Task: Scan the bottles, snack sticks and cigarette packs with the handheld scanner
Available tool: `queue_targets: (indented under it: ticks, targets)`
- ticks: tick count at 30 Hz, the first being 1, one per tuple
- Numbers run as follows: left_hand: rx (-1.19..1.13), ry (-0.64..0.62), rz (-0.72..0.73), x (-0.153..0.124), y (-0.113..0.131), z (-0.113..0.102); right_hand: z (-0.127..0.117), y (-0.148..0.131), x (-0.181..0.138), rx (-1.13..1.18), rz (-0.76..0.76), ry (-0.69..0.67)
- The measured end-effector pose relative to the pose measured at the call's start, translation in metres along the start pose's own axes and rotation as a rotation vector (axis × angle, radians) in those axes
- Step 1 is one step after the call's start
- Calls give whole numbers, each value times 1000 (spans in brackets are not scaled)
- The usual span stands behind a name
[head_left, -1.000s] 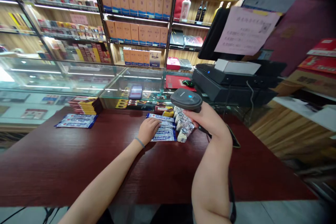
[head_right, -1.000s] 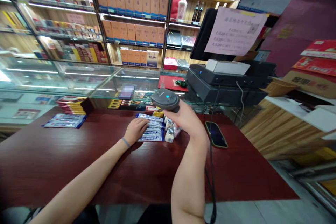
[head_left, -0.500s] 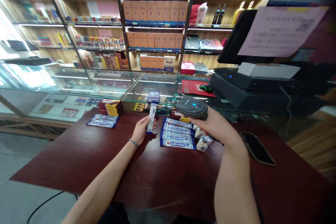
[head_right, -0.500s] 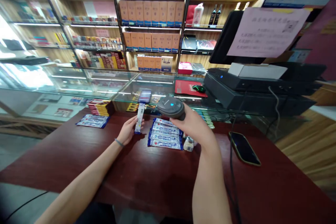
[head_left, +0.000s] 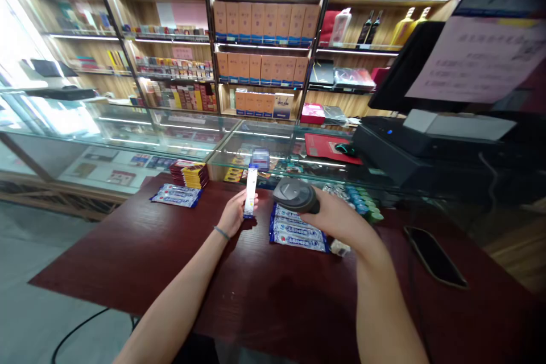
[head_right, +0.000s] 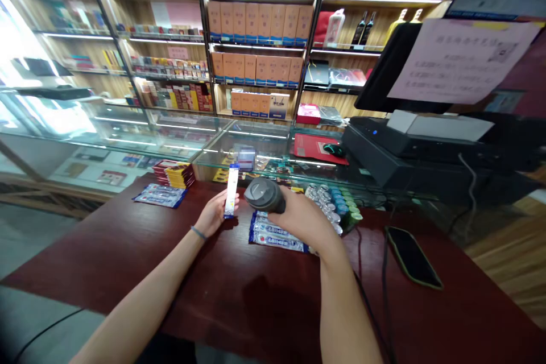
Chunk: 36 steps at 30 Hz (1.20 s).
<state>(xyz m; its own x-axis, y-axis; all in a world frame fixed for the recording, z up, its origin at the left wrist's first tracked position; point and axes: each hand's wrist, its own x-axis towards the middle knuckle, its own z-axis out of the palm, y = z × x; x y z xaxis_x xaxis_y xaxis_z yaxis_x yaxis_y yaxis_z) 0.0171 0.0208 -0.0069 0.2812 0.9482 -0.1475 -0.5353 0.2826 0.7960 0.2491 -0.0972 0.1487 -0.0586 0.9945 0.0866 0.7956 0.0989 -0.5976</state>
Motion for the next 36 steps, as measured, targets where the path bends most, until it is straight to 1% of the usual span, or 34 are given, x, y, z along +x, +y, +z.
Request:
queue_targets:
  ticks: [4,10,14,16,19,22,26,29,31,33,36]
  targets:
    - [-55,28,10,1,-2,-2,-2,-1,-1,8,58,7]
    - [-143,115,26,5,-6,-10,2,7,7,-10,102,2]
    - [-162,106,39,5,-7,-13,3,8,11,13,141,0]
    - [-159,100,36,5,-8,-13,4,8,11,42,135,4]
    - [-144,90,46,5,-9,-13,5,8,11,104,83,29]
    - [-120,102,111,5,-7,-12,8,7,11,156,20,57]
    - [-85,168,286,5,8,-10,14,0,9,188,-30,89]
    - [19,246,442,6,27,-13,17,-6,6,192,-23,120]
    - [126,311,540,7,42,-19,17,-8,3,185,-34,129]
    - [256,360,626,4,57,-32,17,-9,2,174,-56,136]
    - [501,392,691,-10,79,-67,17,-6,3,163,-82,157]
